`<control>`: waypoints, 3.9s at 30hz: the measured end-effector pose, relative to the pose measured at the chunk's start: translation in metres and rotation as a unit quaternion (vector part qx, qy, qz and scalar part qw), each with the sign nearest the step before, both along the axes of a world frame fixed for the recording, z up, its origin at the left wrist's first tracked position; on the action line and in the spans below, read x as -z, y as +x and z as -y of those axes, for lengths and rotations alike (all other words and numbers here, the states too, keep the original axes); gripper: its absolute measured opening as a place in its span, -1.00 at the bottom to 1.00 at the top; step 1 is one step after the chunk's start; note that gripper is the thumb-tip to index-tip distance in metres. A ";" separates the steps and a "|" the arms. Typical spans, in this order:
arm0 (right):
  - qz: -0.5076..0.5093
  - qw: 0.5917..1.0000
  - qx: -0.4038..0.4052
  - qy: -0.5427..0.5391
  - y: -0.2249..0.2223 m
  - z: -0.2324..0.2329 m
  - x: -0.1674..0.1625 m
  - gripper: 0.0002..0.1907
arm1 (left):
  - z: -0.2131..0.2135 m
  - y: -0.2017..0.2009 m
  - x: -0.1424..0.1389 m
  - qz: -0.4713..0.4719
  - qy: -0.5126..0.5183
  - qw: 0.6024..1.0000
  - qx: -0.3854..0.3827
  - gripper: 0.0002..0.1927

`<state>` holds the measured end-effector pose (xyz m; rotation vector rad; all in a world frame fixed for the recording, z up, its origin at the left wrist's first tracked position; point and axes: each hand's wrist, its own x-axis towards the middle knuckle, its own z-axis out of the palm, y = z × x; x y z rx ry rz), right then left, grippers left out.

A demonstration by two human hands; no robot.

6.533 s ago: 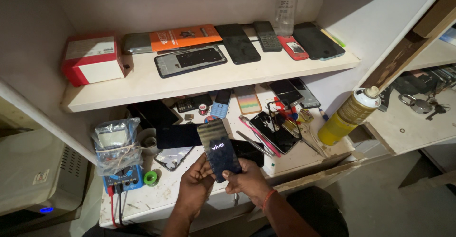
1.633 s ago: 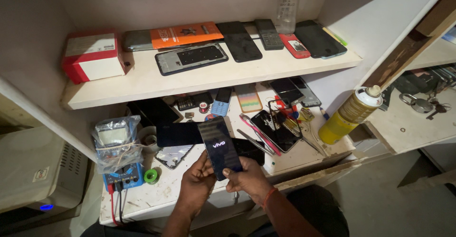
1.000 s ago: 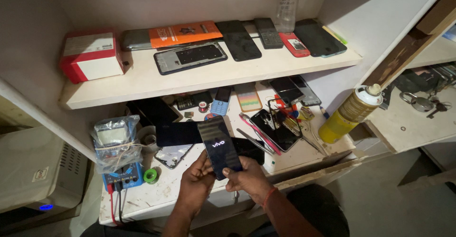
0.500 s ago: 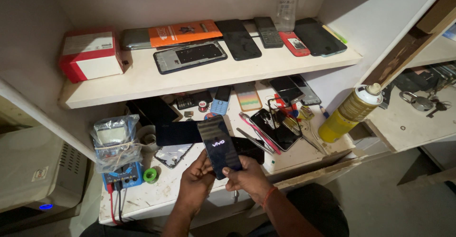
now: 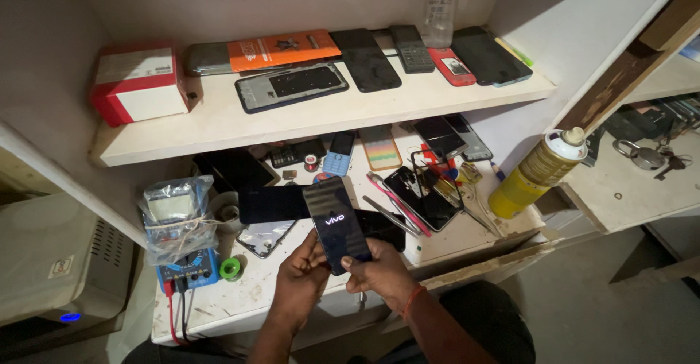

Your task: The person works on a disassembled Vivo smartphone at a repair bench, using a pry tool to work around the open phone body and battery, then presses the back cover into place. They power the phone on, watch the boot screen, and tap the screen to test it once the home screen appears.

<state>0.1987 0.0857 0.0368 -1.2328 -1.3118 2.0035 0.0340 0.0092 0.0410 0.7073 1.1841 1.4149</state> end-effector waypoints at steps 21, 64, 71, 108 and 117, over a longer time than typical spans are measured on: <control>-0.005 1.000 0.003 -0.014 0.000 0.001 -0.005 -0.79 | 0.000 0.001 -0.004 0.007 0.013 1.000 0.006 -0.13; -0.024 0.999 0.035 -0.034 -0.003 -0.003 0.003 -0.85 | 0.002 0.009 -0.012 -0.030 0.055 0.998 0.023 -0.13; -0.012 0.999 0.044 -0.031 -0.003 -0.004 0.007 -0.83 | 0.000 0.009 -0.008 -0.034 0.063 0.997 0.026 -0.13; -0.047 0.999 0.002 -0.013 -0.002 0.006 -0.012 -0.70 | -0.009 -0.001 0.013 0.093 -0.051 0.993 -0.046 -0.55; -0.098 0.994 -0.050 0.024 -0.008 0.003 -0.015 -0.72 | -0.028 -0.005 0.023 0.371 0.035 0.928 -0.035 -0.51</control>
